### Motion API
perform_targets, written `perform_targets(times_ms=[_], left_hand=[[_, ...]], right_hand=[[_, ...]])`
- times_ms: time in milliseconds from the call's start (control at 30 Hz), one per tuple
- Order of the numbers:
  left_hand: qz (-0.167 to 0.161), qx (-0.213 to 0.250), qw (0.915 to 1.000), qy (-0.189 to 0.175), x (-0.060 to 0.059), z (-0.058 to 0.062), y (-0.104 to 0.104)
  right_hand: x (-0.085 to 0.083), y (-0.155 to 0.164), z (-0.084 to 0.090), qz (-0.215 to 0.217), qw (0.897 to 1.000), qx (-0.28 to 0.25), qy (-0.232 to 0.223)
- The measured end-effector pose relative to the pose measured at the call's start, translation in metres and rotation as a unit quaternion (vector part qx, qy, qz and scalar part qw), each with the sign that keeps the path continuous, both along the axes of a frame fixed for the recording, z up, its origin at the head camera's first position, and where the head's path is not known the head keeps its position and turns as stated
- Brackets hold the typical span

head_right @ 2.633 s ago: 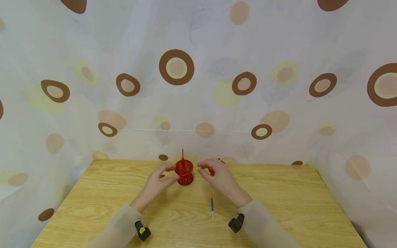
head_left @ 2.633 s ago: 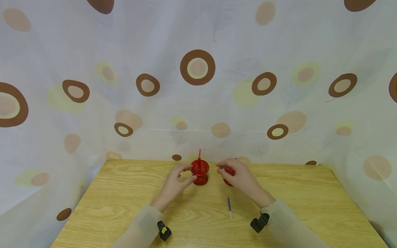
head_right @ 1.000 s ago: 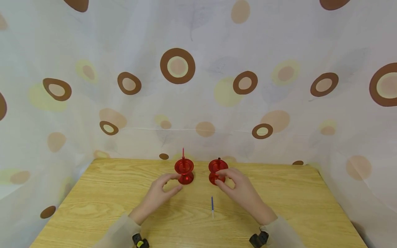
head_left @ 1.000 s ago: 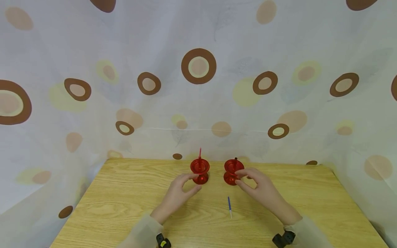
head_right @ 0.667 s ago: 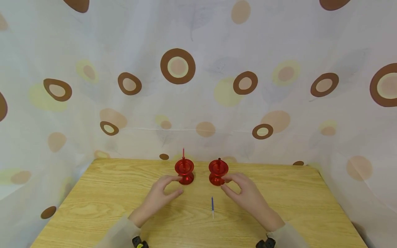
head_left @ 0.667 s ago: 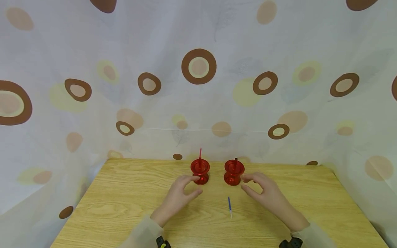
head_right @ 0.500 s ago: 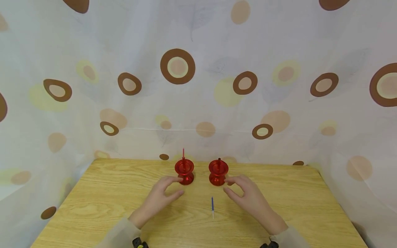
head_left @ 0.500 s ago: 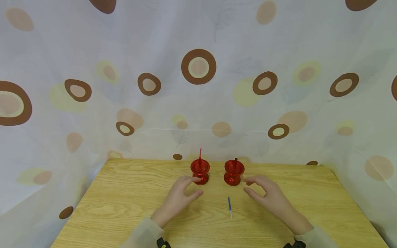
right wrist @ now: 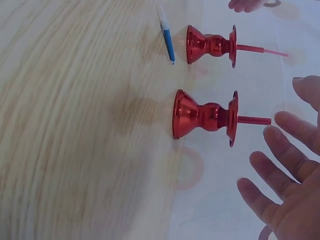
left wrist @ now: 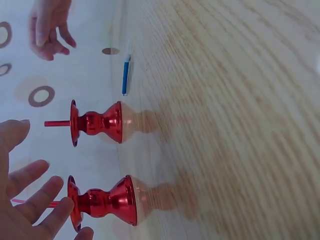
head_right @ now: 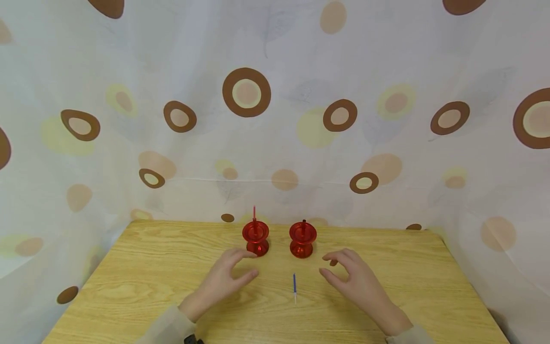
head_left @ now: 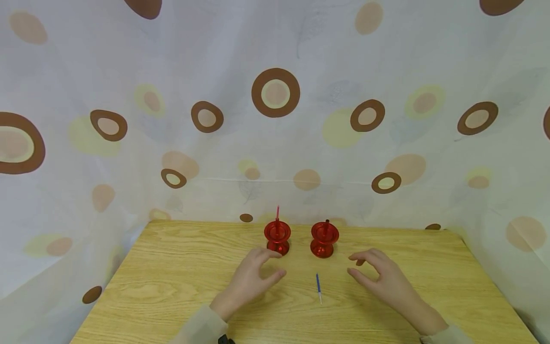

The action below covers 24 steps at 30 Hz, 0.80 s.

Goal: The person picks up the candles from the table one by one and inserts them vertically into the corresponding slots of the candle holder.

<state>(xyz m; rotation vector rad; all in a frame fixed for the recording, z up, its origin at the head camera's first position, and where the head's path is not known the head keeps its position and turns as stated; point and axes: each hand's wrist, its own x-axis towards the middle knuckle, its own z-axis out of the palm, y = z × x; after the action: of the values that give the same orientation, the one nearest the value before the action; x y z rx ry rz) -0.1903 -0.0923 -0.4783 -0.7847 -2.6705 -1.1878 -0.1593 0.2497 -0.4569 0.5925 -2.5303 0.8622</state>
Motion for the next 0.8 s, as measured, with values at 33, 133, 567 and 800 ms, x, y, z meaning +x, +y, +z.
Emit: perform_targets(times_ms=[33, 133, 567, 800], left_hand=[[0.000, -0.002, 1.0000, -0.002, 0.001, 0.000, 0.001], [0.001, -0.003, 1.0000, -0.006, 0.003, 0.001, 0.003], [-0.014, -0.014, 0.9992, -0.036, 0.011, -0.004, 0.010], [-0.033, -0.011, 0.9977, -0.058, 0.014, -0.006, 0.015]], right_hand=[[0.000, 0.001, -0.001, -0.001, 1.000, 0.001, 0.000], [0.001, 0.005, -0.003, 0.002, 1.000, 0.001, 0.006], [0.010, 0.016, -0.014, -0.002, 1.000, 0.002, 0.024], [0.014, 0.020, -0.014, -0.012, 1.000, 0.001, 0.015]])
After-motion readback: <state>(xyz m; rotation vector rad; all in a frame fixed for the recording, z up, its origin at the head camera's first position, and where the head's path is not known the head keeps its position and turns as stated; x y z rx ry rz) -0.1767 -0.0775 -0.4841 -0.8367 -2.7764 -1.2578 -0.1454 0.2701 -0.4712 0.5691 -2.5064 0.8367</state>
